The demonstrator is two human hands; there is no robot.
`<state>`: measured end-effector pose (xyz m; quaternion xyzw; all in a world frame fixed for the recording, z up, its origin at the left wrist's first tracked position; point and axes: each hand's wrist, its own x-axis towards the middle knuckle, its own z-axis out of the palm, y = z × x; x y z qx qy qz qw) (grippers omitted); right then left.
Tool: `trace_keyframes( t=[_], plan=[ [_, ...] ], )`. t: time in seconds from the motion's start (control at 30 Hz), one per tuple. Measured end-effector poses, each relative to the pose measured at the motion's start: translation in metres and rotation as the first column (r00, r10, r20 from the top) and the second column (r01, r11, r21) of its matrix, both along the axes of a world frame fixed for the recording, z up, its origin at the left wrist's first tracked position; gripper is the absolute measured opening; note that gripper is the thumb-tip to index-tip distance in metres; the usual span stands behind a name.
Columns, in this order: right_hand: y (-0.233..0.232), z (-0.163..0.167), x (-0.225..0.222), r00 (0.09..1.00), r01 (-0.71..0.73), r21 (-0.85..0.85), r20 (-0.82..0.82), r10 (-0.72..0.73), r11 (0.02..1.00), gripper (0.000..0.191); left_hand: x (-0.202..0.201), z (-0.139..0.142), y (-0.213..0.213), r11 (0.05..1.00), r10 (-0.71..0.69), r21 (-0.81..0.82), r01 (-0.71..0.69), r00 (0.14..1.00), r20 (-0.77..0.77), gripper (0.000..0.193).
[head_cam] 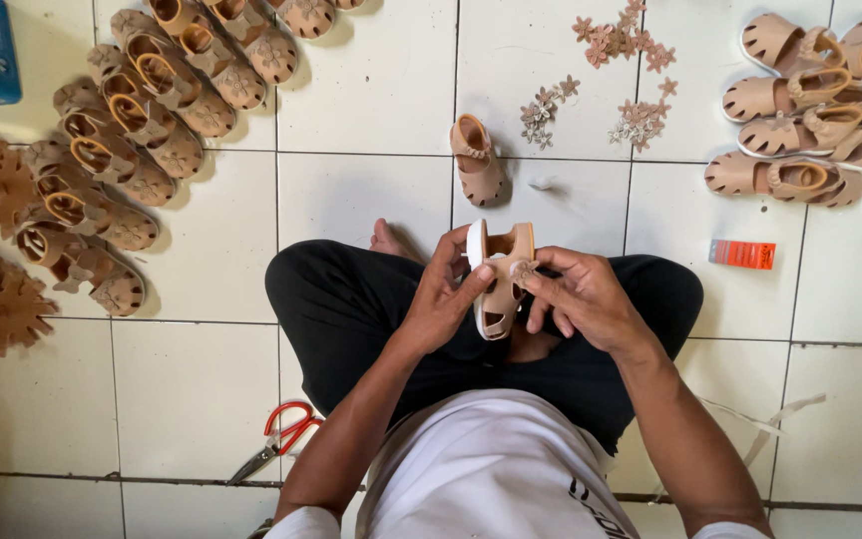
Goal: The person sits on the floor and decorates beige sandals by applying glue from a small bottle and attaching small flower-shaped embellishments to the upper part of the sandals. The person handles the sandals one at a time, picking up decorations from the floor and pressing them onto the glued areas.
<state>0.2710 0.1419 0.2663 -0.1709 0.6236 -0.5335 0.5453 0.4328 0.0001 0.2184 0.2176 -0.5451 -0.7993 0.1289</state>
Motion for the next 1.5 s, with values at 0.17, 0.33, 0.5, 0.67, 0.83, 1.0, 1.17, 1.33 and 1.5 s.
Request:
trace_keyframes(
  t=[0.17,0.33,0.5,0.67,0.83,1.0,1.17,1.33,1.5],
  plan=[
    [-0.002,-0.005,0.010,0.997,0.051,-0.070,-0.046,-0.055,0.996,0.016,-0.002,0.003,0.003,1.000,-0.006,-0.023,0.006,1.000,0.028,0.063],
    [0.002,-0.012,0.011,0.991,0.035,-0.122,-0.121,-0.050,0.992,0.019,0.001,0.001,0.007,1.000,0.005,-0.014,-0.004,1.000,0.025,0.063],
    [-0.001,-0.005,0.004,0.992,-0.013,0.015,-0.127,0.014,1.000,0.020,0.000,-0.004,0.003,0.996,0.009,0.083,-0.010,1.000,0.016,0.062],
    [0.004,-0.001,0.009,0.931,0.101,-0.022,-0.350,-0.103,0.995,0.021,0.000,-0.006,-0.001,0.972,0.078,0.218,-0.085,0.996,0.038,0.062],
    [0.002,-0.006,0.022,0.864,0.145,-0.125,-0.467,-0.187,0.982,0.013,0.000,-0.007,0.000,0.980,0.089,0.177,-0.095,0.995,0.038,0.065],
    [-0.002,0.002,0.026,0.669,0.107,-0.200,-0.710,-0.219,0.974,0.006,-0.001,-0.007,0.004,0.991,0.082,0.103,-0.086,0.996,0.042,0.066],
    [-0.003,0.013,0.026,0.552,0.036,-0.217,-0.809,-0.200,0.976,0.007,-0.004,-0.009,0.005,0.996,0.074,0.050,-0.078,0.995,0.073,0.066],
    [-0.003,0.011,0.025,0.554,0.059,-0.301,-0.783,-0.282,0.952,0.008,-0.004,-0.010,0.006,0.991,0.049,0.122,-0.055,0.997,0.053,0.065],
    [-0.003,-0.003,0.017,0.895,0.093,-0.145,-0.421,-0.146,0.985,0.016,-0.004,-0.011,0.003,0.995,-0.003,0.100,0.003,1.000,0.002,0.062]
  ],
)
